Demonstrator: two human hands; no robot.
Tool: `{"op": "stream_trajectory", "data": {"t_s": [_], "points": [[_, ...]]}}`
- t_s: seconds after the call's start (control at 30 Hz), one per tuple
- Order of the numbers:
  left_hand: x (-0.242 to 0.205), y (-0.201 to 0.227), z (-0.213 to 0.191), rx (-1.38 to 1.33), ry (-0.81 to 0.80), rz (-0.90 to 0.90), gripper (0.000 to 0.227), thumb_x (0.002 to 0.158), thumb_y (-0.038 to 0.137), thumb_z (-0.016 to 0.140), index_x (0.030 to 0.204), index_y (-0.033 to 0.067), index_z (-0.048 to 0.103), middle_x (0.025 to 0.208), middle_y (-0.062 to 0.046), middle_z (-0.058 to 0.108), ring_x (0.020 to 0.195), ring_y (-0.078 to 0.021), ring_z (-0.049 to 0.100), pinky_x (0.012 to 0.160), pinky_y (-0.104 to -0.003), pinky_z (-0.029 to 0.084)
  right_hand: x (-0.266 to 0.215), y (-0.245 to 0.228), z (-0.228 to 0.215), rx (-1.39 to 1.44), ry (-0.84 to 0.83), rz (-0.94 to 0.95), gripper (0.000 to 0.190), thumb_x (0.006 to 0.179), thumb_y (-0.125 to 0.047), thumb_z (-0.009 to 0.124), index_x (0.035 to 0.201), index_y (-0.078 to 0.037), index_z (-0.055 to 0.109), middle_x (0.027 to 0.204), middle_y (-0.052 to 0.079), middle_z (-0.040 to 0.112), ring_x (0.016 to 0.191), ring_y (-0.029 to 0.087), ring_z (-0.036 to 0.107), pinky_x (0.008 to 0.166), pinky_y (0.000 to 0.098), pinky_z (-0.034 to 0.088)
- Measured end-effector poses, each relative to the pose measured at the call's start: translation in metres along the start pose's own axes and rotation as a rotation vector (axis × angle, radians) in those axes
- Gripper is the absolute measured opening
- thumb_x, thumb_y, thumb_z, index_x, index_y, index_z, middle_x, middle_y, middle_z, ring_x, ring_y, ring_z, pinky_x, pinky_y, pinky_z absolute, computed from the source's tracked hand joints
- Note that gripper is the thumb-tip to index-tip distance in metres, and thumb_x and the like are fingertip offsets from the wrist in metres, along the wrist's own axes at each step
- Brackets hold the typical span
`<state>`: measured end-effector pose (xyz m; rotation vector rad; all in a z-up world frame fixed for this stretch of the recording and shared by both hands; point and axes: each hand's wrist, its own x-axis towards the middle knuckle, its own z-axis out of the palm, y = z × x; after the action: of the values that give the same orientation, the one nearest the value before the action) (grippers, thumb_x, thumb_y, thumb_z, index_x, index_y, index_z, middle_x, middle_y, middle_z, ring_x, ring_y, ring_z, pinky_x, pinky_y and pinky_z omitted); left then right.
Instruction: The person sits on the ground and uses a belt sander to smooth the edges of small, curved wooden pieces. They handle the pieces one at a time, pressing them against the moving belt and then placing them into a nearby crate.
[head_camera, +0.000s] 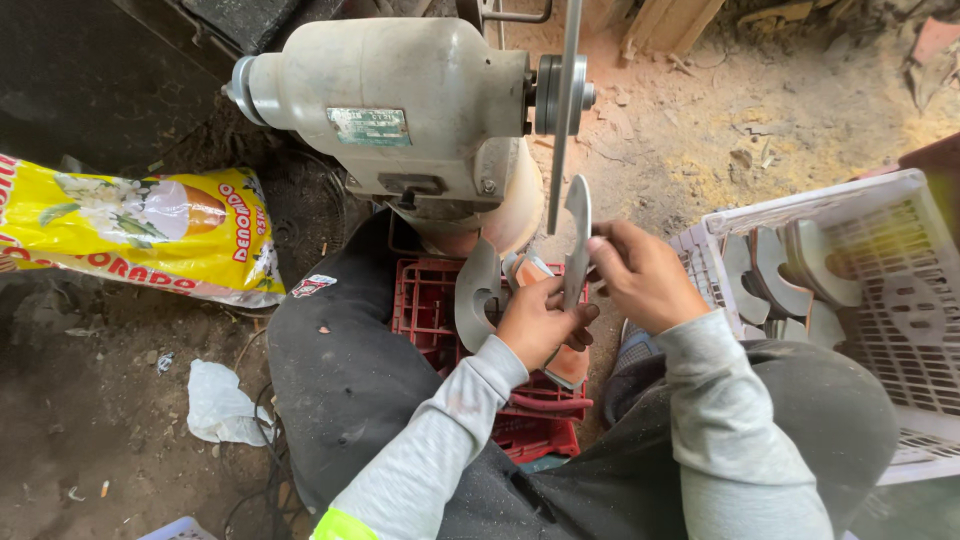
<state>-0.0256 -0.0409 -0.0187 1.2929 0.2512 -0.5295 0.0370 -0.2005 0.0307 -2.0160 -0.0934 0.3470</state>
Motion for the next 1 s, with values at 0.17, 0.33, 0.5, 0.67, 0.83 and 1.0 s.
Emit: {"op": "stream_trajectory", "data": {"t_s": [0.17,0.33,0.5,0.67,0.83,1.0], "points": [[0.004,0.002,-0.023,0.020,-0.120,0.077,0.032,0.098,0.016,0.070,0.122,-0.0045,0.065,0.081,-0.005,0.067,0.065,-0.0119,0.066,0.058,-0.026,0.056,0.016,-0.009,0.005,-0.186,0.003,-0.349,0.035,0.097,-0.009,0.057,0.130,0.002,0.065,0.119,0.022,0.068,0.108,0.038,0.068,0.092,0.0405,0.052],[0.021,0.022,-0.038,-0.035,-0.084,0.057,0.032,0.096,0.018,0.069,0.120,-0.0036,0.067,0.080,-0.004,0.066,0.062,-0.0094,0.063,0.055,-0.024,0.051,0.043,-0.018,0.018,-0.218,0.090,-0.332,0.043,0.090,-0.003,0.052,0.131,0.004,0.063,0.126,0.024,0.063,0.111,0.039,0.065,0.097,0.0415,0.051],[0.036,0.030,-0.040,-0.119,-0.095,0.029,0.028,0.098,0.016,0.071,0.114,-0.0068,0.068,0.079,-0.005,0.066,0.060,-0.0103,0.061,0.051,-0.025,0.047,0.061,-0.009,0.021,-0.286,0.127,-0.355,0.046,0.086,0.003,0.051,0.129,0.005,0.066,0.126,0.025,0.063,0.113,0.042,0.063,0.100,0.0449,0.049],[0.027,0.024,-0.041,-0.076,-0.127,0.016,0.029,0.097,0.019,0.070,0.115,-0.0034,0.068,0.075,-0.005,0.065,0.058,-0.0094,0.059,0.052,-0.024,0.045,0.056,-0.004,0.024,-0.307,0.133,-0.372,0.037,0.085,0.003,0.053,0.118,0.006,0.070,0.121,0.024,0.065,0.114,0.042,0.063,0.100,0.0451,0.050],[0.005,0.013,-0.038,-0.065,-0.148,0.066,0.032,0.100,0.021,0.070,0.117,-0.0056,0.065,0.081,-0.002,0.063,0.063,-0.0089,0.060,0.057,-0.025,0.048,0.035,-0.010,0.021,-0.306,0.131,-0.441,0.040,0.082,0.008,0.053,0.118,0.005,0.070,0.119,0.023,0.065,0.112,0.041,0.063,0.097,0.0448,0.051],[-0.017,-0.002,-0.028,-0.079,-0.134,0.158,0.039,0.096,0.017,0.073,0.128,-0.0013,0.063,0.093,-0.001,0.068,0.072,-0.0065,0.062,0.064,-0.023,0.052,0.002,-0.025,0.013,-0.297,0.094,-0.499,0.043,0.082,0.010,0.055,0.122,0.004,0.069,0.122,0.022,0.065,0.115,0.040,0.063,0.097,0.0428,0.051]]}}
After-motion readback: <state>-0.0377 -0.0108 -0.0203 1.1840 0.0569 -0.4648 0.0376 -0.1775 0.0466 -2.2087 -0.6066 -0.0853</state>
